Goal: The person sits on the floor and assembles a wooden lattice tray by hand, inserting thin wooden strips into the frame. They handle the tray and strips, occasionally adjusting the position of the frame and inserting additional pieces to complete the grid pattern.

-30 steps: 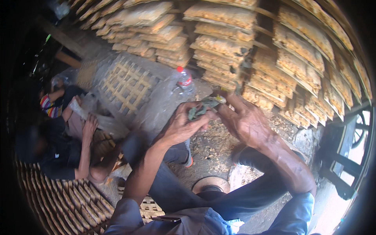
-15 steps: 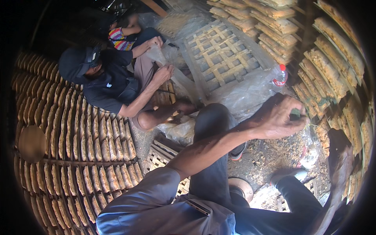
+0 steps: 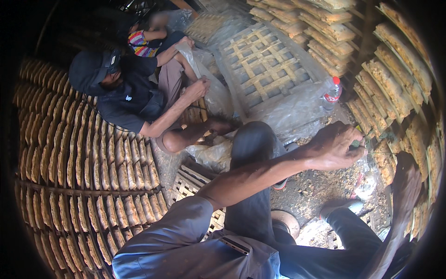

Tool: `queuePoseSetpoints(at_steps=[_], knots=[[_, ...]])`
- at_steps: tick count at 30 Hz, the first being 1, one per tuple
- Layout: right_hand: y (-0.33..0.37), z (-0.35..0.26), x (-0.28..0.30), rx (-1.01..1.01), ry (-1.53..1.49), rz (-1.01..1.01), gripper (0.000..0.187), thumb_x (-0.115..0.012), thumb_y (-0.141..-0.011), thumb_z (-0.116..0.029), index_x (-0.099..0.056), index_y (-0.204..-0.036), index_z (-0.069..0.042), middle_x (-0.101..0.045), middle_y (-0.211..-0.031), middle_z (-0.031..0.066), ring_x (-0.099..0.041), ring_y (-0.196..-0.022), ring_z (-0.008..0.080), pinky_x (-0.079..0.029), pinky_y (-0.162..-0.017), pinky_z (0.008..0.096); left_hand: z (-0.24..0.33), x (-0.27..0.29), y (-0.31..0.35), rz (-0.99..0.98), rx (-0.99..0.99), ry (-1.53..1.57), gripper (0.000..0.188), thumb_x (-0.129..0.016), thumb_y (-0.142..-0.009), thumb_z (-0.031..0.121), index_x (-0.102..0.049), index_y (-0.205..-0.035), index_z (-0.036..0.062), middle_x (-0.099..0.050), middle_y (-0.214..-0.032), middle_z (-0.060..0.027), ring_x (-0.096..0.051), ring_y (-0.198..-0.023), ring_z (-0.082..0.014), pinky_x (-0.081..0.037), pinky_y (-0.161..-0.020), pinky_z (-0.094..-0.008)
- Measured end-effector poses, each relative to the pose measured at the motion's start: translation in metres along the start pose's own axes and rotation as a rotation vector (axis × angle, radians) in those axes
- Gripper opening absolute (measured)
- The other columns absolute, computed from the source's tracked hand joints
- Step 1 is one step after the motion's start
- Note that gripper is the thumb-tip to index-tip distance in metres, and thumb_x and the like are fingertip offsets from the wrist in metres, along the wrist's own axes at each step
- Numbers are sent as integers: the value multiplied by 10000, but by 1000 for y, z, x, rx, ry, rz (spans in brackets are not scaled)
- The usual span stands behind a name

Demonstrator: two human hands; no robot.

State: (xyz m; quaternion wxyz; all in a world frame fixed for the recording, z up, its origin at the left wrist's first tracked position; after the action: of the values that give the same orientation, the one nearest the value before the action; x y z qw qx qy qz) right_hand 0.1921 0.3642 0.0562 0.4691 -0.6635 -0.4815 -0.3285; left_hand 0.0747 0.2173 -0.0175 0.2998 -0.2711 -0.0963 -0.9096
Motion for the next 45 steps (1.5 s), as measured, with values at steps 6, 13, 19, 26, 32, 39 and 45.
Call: queuePoseSetpoints(at_steps=[6,13,19,26,32,39,45], knots=[[7,-5,-10,13,41,-19,130,-609,-987,0,-658,-1106,22,-645,-963,186,-649,-832,353,-496,-695,420,11,14,6,161,-154,18,301,-717,-875,303,-746,-986,25,-699,-860,-217,-711,-805,-370,-563,-766,-445],[6,-15,-12,26,66,-16,134,-606,-984,20,-655,-1109,21,-618,-930,176,-625,-799,331,-482,-677,410,12,36,3,219,-86,182,180,-757,-810,216,-760,-919,73,-705,-779,-182,-715,-720,-323,-535,-709,-419],[10,6,-19,-25,-113,1,101,-596,-989,4,-639,-1074,38,-583,-881,170,-590,-746,300,-461,-637,398,10,31,3,212,-87,25,168,-781,-817,208,-741,-909,73,-692,-762,-170,-716,-740,-325,-543,-730,-428],[21,71,-29,-421,-241,-12,274,-467,-1056,-233,-590,-1004,6,-593,-838,109,-562,-685,228,-447,-627,348,11,36,10,232,-102,31,215,-769,-829,213,-721,-942,37,-674,-752,-196,-698,-738,-370,-543,-743,-469],[23,113,8,-312,277,27,361,-448,-1065,-325,-615,-1232,-51,-669,-1140,119,-652,-999,272,-507,-866,385,-1,47,9,174,3,-45,281,-769,-828,243,-710,-960,2,-681,-879,-238,-678,-934,-410,-531,-864,-488],[4,-27,-36,-142,-341,-49,513,-807,-828,-13,-639,-1311,-57,-629,-1375,156,-616,-1262,289,-521,-1052,384,4,-5,18,-21,-133,-95,227,-806,-844,244,-743,-941,50,-690,-786,-132,-667,-744,-251,-527,-702,-402],[-6,-33,-22,-15,-237,-133,178,-693,-954,-122,-726,-1078,1,-750,-949,157,-743,-817,325,-599,-708,420,9,0,5,-119,-80,159,226,-842,-840,142,-725,-992,22,-726,-855,-150,-697,-723,-209,-567,-673,-331]])
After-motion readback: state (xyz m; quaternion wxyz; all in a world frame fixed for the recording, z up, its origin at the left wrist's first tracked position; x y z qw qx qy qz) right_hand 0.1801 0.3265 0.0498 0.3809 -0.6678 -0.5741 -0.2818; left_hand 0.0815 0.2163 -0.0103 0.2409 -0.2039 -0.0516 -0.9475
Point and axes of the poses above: each hand's wrist, its own y-axis away from the middle knuckle, its own x-axis out of the back of the hand, z = x × y, the point moved 10 cm from there along -y, towards the middle knuckle
